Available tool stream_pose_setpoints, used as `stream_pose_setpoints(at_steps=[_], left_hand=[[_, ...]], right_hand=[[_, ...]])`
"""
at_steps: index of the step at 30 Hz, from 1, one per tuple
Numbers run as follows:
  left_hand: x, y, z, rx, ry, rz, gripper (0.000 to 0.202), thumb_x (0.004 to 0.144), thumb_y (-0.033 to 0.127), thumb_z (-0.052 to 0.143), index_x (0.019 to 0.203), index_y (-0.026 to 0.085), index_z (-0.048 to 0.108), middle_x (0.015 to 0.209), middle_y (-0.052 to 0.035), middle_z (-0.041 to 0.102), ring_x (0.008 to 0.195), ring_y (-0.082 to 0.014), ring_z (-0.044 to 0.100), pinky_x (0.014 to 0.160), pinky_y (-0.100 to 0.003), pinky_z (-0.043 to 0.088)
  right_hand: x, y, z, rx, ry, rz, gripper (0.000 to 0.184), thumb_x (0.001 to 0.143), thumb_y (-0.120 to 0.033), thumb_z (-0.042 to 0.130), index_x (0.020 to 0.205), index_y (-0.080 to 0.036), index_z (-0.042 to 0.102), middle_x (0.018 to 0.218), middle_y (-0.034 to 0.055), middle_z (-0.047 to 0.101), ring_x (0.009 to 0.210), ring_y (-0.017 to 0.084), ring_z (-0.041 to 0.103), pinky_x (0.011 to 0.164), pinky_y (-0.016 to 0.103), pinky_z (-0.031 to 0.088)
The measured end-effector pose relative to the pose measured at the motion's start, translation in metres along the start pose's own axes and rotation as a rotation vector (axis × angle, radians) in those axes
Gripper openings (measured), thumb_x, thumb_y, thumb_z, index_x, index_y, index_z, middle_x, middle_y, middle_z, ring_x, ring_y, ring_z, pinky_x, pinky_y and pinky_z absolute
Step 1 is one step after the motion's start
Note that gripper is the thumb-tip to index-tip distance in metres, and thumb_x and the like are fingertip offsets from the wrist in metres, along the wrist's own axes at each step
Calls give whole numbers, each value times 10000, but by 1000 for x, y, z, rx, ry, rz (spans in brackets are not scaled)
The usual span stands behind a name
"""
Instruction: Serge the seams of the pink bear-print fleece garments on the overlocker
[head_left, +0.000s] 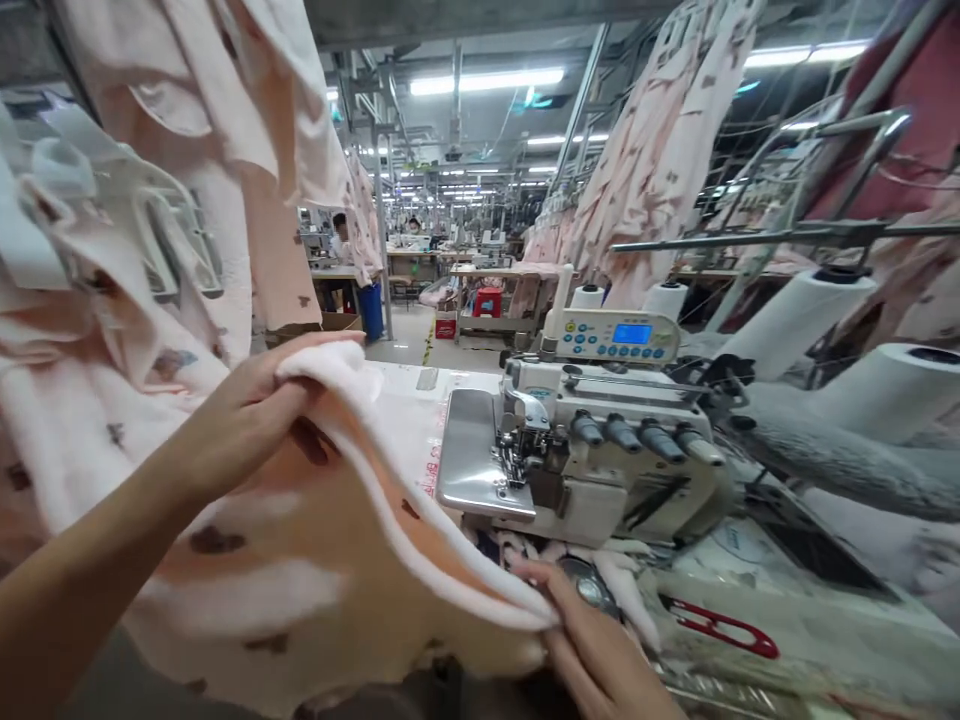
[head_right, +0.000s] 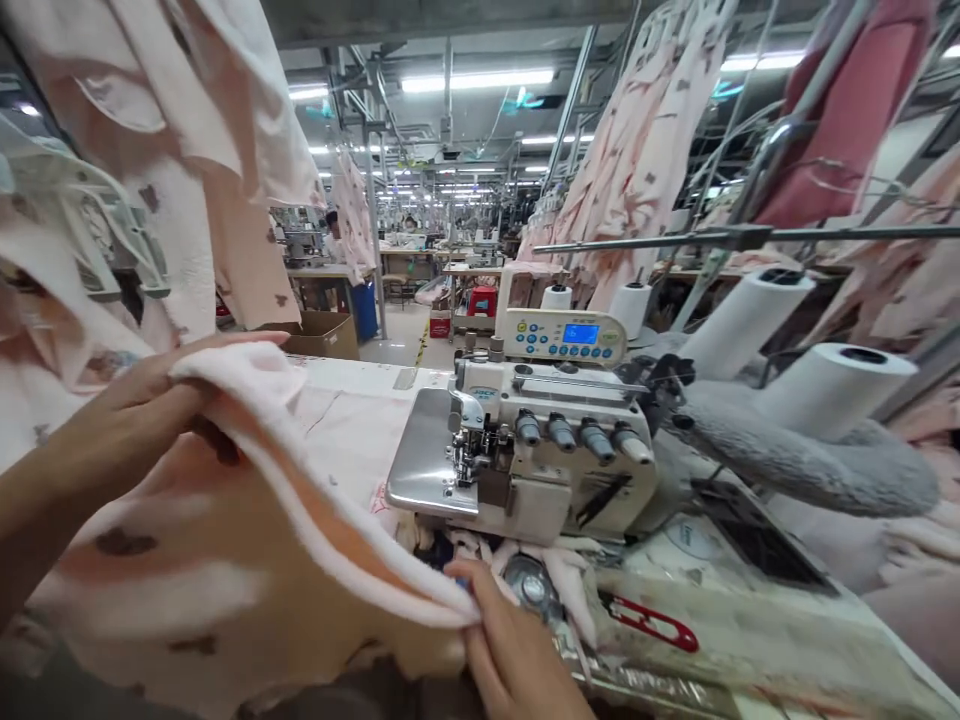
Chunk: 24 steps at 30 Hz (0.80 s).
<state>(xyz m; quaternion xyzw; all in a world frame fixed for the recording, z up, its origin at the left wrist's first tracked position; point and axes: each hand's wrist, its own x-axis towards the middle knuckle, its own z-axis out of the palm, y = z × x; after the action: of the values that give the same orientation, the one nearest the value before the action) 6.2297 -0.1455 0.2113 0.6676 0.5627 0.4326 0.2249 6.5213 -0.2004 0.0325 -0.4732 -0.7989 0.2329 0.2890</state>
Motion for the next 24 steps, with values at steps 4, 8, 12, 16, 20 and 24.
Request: stream_pose_setpoints(at_steps=[4, 8, 12, 16, 20, 24], left_hand=[[26, -20, 11, 39, 87, 86, 483, 790, 281, 422, 1269, 218, 434, 1154, -21, 592, 978, -209, 591, 835, -384, 504], [24, -33, 81, 351, -7, 353, 503, 741, 263, 560, 1227, 180, 462, 1259, -85, 512, 1253, -271, 371, 1064, -437, 279], [-2, -38, 153, 475, -414, 492, 213, 859, 301, 457, 1001, 181, 562, 1030, -87, 597, 970, -237, 522, 850, -397, 423], [-5, -42, 173, 496, -422, 453, 174, 865, 310, 433, 898, 180, 544, 902, -61, 593, 863, -223, 515, 770, -372, 391], [6, -41, 173, 488, -461, 371, 115, 827, 206, 417, 840, 191, 530, 840, -34, 601, 795, -193, 527, 721, -324, 370], [12, -39, 181, 529, -424, 323, 117, 796, 163, 407, 796, 193, 520, 807, -32, 592, 769, -193, 528, 690, -311, 369]], right_hand=[[21, -2, -37, 148, -8, 52, 150, 847, -331, 436, 821, -233, 546, 751, 7, 612, 679, 169, 585, 588, 223, 462], [54, 6, -34, 0, 224, 89, 208, 852, -335, 413, 929, -217, 566, 902, 41, 622, 831, 200, 588, 712, 285, 441], [65, 12, -22, -47, 288, 166, 197, 852, -356, 410, 937, -222, 527, 886, 36, 628, 794, 206, 593, 667, 292, 425], [62, 13, -26, 54, 217, 152, 215, 864, -361, 401, 913, -213, 550, 872, 30, 636, 787, 192, 587, 674, 276, 423], [67, 13, -35, 27, 186, 174, 255, 869, -346, 372, 849, -209, 587, 787, 11, 652, 712, 176, 593, 598, 250, 402], [77, 11, -36, -190, 284, 272, 269, 820, -360, 429, 654, -209, 578, 597, 1, 625, 553, 174, 565, 494, 246, 315]])
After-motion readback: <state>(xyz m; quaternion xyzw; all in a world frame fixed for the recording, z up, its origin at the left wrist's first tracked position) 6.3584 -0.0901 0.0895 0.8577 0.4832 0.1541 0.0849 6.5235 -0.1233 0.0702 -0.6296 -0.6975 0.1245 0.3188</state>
